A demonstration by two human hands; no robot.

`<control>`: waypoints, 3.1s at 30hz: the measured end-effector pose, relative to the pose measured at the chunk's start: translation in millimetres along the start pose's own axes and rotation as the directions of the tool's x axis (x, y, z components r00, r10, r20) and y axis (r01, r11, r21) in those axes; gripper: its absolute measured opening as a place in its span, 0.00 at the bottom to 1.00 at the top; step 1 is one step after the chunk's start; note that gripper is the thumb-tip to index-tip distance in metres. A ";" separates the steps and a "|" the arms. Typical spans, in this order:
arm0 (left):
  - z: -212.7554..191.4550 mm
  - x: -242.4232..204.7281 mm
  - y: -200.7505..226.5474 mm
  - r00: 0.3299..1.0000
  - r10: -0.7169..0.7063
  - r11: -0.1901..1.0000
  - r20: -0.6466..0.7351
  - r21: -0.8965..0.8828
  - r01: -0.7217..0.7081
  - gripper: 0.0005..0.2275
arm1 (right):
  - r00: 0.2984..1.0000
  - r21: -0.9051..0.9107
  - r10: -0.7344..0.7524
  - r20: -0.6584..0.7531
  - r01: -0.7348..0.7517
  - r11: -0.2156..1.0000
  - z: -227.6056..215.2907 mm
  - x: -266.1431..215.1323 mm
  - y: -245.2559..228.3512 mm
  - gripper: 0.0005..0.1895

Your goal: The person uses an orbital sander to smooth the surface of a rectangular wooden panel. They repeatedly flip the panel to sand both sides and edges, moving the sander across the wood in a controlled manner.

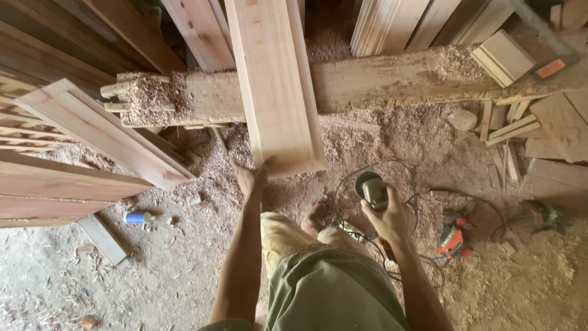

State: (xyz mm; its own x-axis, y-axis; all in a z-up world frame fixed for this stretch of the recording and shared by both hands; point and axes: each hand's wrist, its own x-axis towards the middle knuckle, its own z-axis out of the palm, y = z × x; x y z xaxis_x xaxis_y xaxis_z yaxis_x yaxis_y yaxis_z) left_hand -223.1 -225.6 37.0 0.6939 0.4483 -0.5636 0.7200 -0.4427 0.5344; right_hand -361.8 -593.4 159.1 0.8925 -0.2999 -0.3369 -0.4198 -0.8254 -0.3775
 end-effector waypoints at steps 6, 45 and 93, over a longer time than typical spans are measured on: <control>-25.6 18.1 58.0 0.964 0.101 0.962 0.246 0.223 -0.158 0.49 | 0.958 -0.057 -0.284 0.043 0.286 0.956 38.0 -1.0 -69.2 0.39; -22.3 60.1 58.5 0.842 0.261 0.909 0.472 0.174 -0.380 0.47 | 0.948 -0.148 -0.319 -0.008 0.314 0.938 87.2 20.2 -141.1 0.40; -25.1 58.0 60.7 0.863 0.243 0.893 0.443 0.245 -0.377 0.44 | 0.989 -0.143 -0.120 -0.082 0.108 0.984 62.7 -0.2 -80.2 0.41</control>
State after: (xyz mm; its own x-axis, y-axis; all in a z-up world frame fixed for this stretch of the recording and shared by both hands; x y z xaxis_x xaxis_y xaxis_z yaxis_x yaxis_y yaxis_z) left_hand -138.9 -207.0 52.6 0.7695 -0.0645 -0.6354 0.3788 -0.7549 0.5354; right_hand -338.7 -497.2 135.4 0.9470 -0.2366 -0.2172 -0.2932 -0.9127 -0.2845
